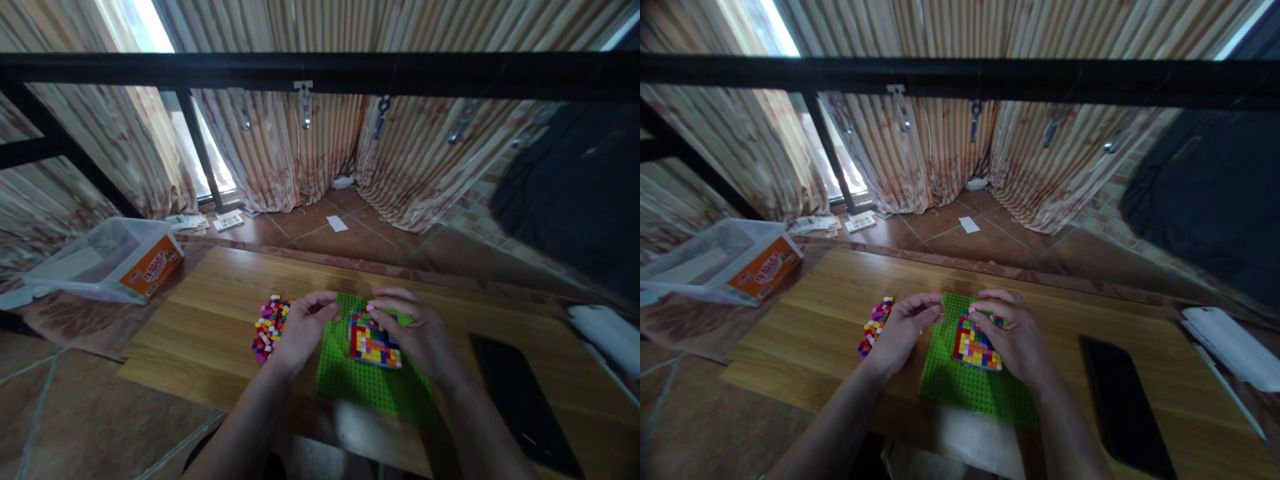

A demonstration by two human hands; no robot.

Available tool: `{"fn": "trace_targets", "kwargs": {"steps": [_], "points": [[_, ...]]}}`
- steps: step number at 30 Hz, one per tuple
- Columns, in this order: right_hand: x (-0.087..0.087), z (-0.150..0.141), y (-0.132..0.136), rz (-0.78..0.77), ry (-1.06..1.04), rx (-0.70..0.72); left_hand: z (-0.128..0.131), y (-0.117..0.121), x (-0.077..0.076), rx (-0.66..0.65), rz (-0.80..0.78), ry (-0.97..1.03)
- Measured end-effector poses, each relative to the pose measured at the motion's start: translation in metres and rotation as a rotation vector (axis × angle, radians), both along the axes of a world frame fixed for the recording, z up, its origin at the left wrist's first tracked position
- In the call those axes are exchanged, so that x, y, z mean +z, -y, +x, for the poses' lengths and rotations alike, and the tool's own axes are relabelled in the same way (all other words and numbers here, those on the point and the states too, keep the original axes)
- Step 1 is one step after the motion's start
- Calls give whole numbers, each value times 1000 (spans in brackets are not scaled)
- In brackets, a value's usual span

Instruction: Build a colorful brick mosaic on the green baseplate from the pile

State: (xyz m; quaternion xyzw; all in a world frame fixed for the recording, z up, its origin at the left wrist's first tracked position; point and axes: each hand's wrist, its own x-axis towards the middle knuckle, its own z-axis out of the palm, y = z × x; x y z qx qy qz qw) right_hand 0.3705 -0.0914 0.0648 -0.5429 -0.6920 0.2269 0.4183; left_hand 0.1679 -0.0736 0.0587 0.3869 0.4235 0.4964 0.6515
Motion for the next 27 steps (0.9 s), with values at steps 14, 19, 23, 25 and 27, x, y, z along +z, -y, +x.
{"fn": "trace_targets", "kwargs": {"steps": [14, 19, 23, 25, 27], "points": [[-11, -9, -2, -63, 172, -2, 17, 0, -15, -135, 173, -440], [-13, -11, -3, -92, 129, -43, 23, 0, -15, -119, 149, -446], [-16, -12, -4, -110, 84, -70, 29, -1, -21, -74, 167, -479], [-17, -13, -4, -116, 74, -78, 31, -2, -24, -59, 158, -482], [-17, -13, -4, -123, 78, -86, 32, -2, -25, -51, 141, -482]]}}
